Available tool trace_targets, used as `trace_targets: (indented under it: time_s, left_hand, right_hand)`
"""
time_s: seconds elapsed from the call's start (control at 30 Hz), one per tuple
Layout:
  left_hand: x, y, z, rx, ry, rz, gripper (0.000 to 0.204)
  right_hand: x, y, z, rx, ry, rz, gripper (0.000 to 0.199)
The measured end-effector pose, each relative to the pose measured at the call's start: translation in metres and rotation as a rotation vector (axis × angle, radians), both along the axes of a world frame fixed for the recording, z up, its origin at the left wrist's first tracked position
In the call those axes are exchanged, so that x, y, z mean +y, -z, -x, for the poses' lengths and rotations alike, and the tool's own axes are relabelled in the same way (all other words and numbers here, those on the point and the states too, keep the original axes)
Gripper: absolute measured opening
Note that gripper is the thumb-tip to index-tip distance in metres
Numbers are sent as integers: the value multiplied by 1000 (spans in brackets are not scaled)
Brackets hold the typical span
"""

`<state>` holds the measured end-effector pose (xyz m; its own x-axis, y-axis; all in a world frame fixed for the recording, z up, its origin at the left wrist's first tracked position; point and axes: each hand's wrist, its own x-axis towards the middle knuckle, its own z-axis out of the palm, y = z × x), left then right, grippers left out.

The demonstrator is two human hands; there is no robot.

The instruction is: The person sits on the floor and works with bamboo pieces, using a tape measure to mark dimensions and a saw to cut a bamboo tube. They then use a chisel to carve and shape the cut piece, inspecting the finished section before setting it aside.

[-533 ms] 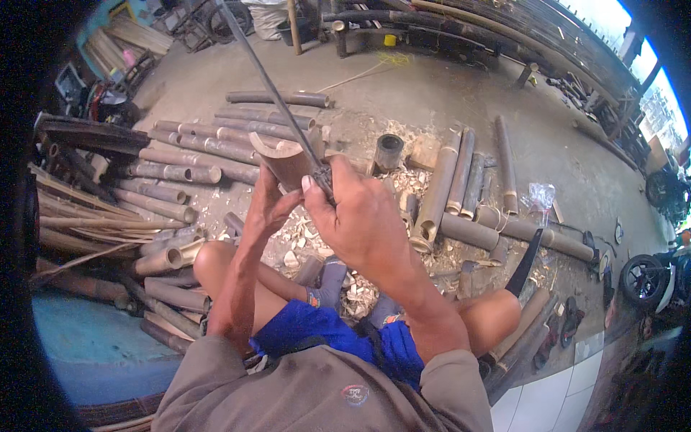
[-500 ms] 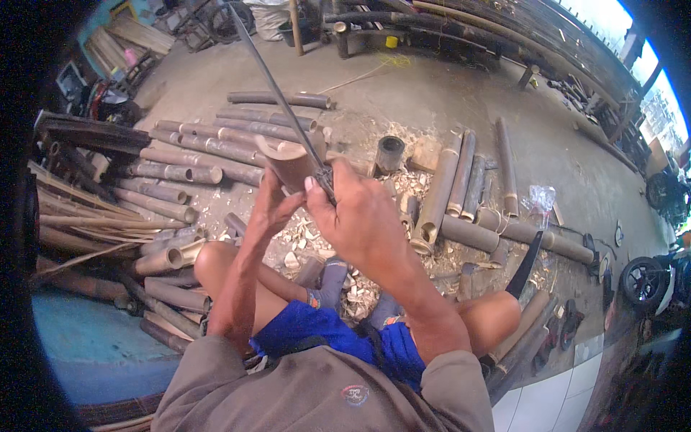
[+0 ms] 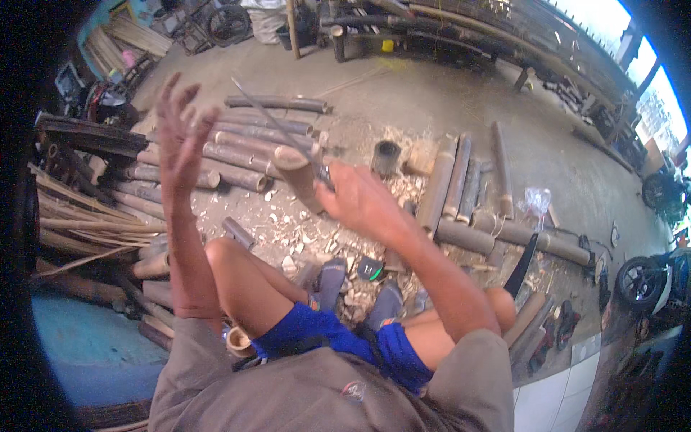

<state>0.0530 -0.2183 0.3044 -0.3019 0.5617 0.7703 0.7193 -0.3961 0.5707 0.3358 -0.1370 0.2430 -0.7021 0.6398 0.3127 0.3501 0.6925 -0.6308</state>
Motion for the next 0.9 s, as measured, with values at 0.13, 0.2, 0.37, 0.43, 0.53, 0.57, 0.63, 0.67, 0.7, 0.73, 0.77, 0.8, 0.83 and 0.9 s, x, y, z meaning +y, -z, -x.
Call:
trace_targets:
  time_s: [0.13,0.2,0.37,0.43,0.53,0.57,0.63,0.67,0.7,0.73,0.77,0.8,0.83,0.9]
  left_hand:
    - [35,-30,9,331,-133,-127,49]
    - [65,-39,5,473,-84,-107,46]
    - [65,-125,7,341,-139,313,56]
    - [61,-132,38,424,-181,308,67]
    - [115,3,35,412,-322,863,53]
    - [120,41,7,501,-402,1128,51]
    - [101,67,41,424,-305,735,63]
    - [99,64,42,425,-285,678,60]
    - [101,57,41,419,-279,603,57]
    - [103,51,39,414,-288,577,55]
    - [106,45,35,409,-294,551,52]
    - [105,39,37,408,-316,544,50]
    - [104,24,39,380,-330,472,49]
    - [106,-7,42,333,-235,298,48]
  right_hand:
    - [-12,-13,6,-57,4,51,36]
    - [-5,-12,7,-54,7,-43,36]
    - [-6,-111,8,-4,-93,-103,42]
    - [-8,-110,16,-5,-142,-133,43]
    - [23,-1,31,-339,-13,-91,37]
    - [46,43,31,-348,-34,-89,36]
    - [32,51,47,-263,-86,32,43]
    - [28,52,48,-250,-79,63,42]
    - [35,45,53,-239,-81,72,41]
    - [39,38,54,-229,-80,83,41]
    - [38,30,49,-245,-53,87,39]
    - [40,13,50,-240,-83,81,40]
    - [40,-13,45,-245,-107,82,40]
    - [34,-53,32,-264,-133,92,42]
